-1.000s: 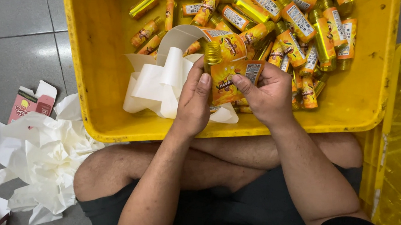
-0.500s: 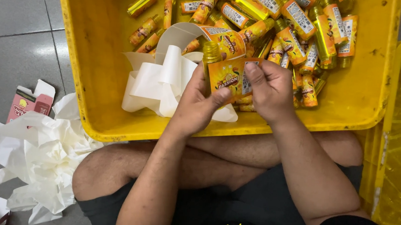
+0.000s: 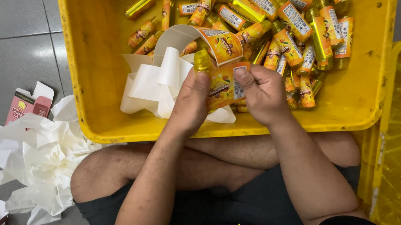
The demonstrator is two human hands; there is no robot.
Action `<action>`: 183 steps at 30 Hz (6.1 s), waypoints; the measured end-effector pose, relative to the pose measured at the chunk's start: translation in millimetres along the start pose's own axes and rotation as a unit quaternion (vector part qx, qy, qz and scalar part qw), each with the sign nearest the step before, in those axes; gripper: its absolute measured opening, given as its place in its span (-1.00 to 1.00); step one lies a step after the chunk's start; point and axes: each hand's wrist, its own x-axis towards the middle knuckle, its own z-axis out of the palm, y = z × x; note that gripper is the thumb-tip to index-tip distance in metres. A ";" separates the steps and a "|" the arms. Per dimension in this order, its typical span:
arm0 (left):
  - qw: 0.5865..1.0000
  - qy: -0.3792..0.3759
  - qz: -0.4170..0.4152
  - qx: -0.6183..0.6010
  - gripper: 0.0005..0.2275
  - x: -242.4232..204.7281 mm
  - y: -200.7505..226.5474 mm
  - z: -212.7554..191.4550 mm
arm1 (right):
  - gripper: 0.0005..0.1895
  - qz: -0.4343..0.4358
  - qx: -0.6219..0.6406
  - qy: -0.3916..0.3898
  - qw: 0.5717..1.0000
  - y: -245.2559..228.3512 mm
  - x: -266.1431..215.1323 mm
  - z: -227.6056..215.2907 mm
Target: Manually applying adhesive labels to small yellow plastic bottles.
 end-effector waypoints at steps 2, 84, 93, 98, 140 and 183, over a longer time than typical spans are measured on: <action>0.999 0.028 -0.033 0.006 -0.41 -0.5 12.9 7.6 | -0.49 -0.010 -0.019 -0.010 1.000 4.5 -0.5 -0.3; 0.980 0.026 0.152 -0.128 -0.88 5.3 13.0 4.2 | -0.56 -0.039 0.061 -0.091 0.993 30.1 -2.4 -10.1; 0.972 -0.004 0.113 0.207 -0.09 -1.7 35.9 8.2 | -0.54 -0.062 0.030 -0.060 0.996 42.4 1.2 -44.8; 0.848 0.108 0.038 0.518 -0.19 3.0 24.1 11.8 | -0.14 -0.089 -0.362 0.161 0.914 10.8 11.6 -58.6; 0.889 -0.033 0.155 0.430 -0.77 -3.3 53.6 8.8 | -0.77 -0.071 -0.046 -0.077 0.993 45.1 9.2 -38.6; 0.786 -0.388 0.028 0.480 -0.57 -22.8 -146.3 355.0 | -0.87 0.097 0.235 0.603 0.756 38.2 -342.9 -301.3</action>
